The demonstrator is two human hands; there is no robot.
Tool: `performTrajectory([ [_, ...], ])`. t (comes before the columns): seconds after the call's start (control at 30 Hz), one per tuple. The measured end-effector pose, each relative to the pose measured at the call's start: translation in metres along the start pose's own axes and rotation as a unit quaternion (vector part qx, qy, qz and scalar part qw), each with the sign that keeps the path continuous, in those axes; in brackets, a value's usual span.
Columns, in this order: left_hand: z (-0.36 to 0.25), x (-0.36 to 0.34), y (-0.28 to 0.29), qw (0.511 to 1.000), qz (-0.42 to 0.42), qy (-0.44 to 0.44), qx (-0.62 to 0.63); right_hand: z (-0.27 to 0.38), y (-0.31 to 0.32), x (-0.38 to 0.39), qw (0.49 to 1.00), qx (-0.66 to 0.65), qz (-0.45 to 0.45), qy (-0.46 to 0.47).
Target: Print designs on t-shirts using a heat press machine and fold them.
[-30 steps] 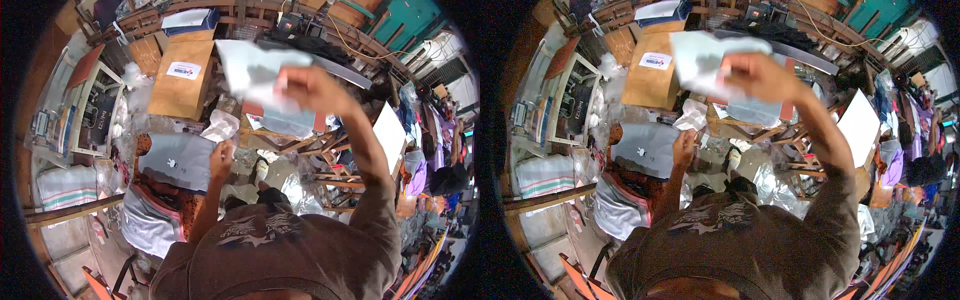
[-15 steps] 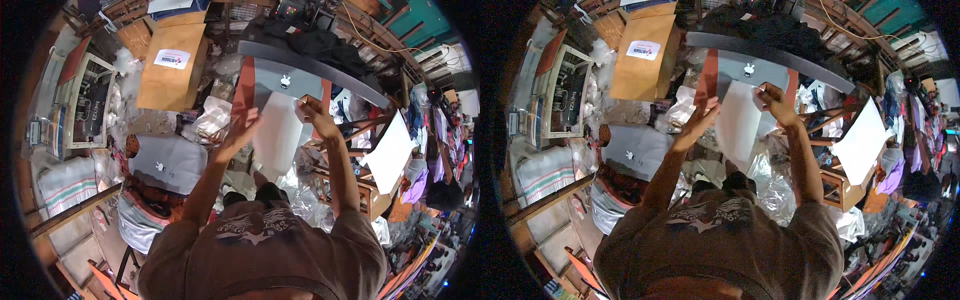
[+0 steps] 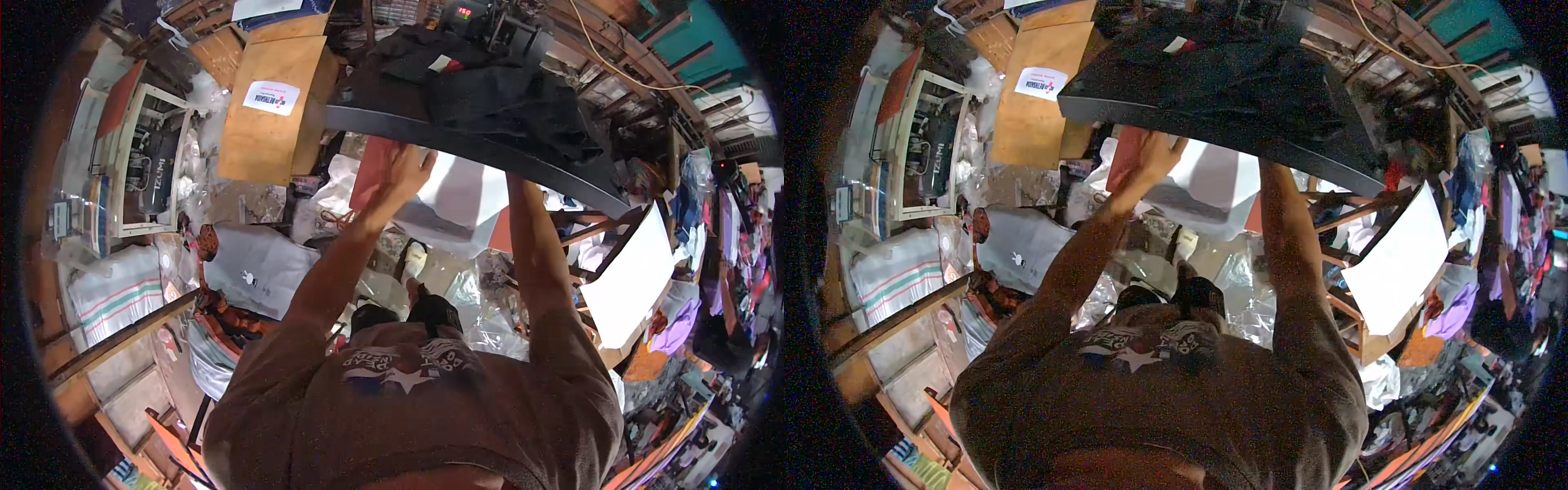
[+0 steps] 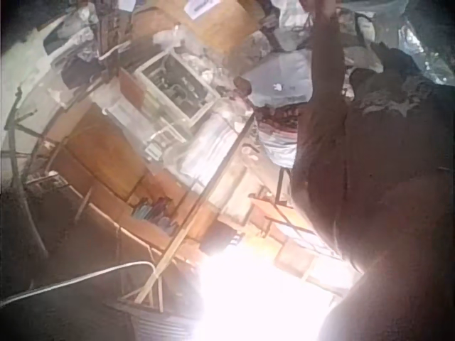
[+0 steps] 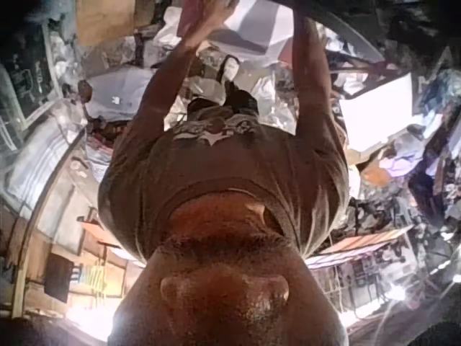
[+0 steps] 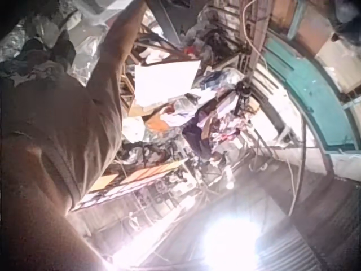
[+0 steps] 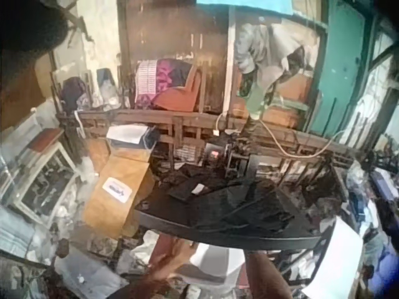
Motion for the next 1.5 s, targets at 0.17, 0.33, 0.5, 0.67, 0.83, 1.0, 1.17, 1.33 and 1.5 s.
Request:
performTrajectory([
  [0.17, 0.013, -0.024, 0.008, 0.992, -0.025, -0.062, -0.109, 0.042, 0.0, 0.054, 0.986, 0.167, 0.012, 0.023],
  [0.33, -0.012, -0.02, 0.026, 0.979, -0.001, -0.041, -0.201, 0.065, -0.015, 0.102, 0.96, 0.241, 0.13, 0.054],
  [0.5, -0.02, -0.024, 0.032, 0.965, -0.045, -0.078, -0.248, 0.066, -0.01, 0.086, 0.966, 0.223, 0.1, 0.089],
  [0.67, -0.01, -0.026, 0.063, 0.974, -0.105, -0.029, -0.2, 0.08, -0.007, 0.103, 0.932, 0.361, -0.025, 0.03],
  [0.83, -0.019, 0.04, 0.098, 0.991, -0.107, 0.011, -0.085, 0.094, -0.016, 0.125, 0.944, 0.33, 0.023, -0.004],
  [1.0, -0.009, 0.145, 0.121, 0.993, -0.093, -0.032, -0.064, 0.107, -0.017, 0.12, 0.934, 0.351, 0.02, 0.059],
  [1.17, 0.018, 0.263, 0.156, 0.986, -0.054, -0.036, -0.151, 0.114, -0.03, 0.15, 0.944, 0.317, 0.085, -0.017],
  [1.33, 0.039, 0.346, 0.198, 0.978, -0.112, 0.158, -0.076, 0.118, -0.043, 0.158, 0.938, 0.34, -0.033, 0.065],
  [1.5, 0.055, 0.379, 0.231, 0.967, -0.13, 0.191, -0.106, 0.087, -0.048, 0.12, 0.942, 0.329, 0.038, 0.062],
])
Point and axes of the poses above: each hand's wrist, its own x-axis away from the middle knuckle, its own y-axis out of the back of the hand, z = x × y, the point moved 4 cm from there along -x, towards the middle knuckle, and after that the axes turned 9 degrees about x, right-handed, at the moved point
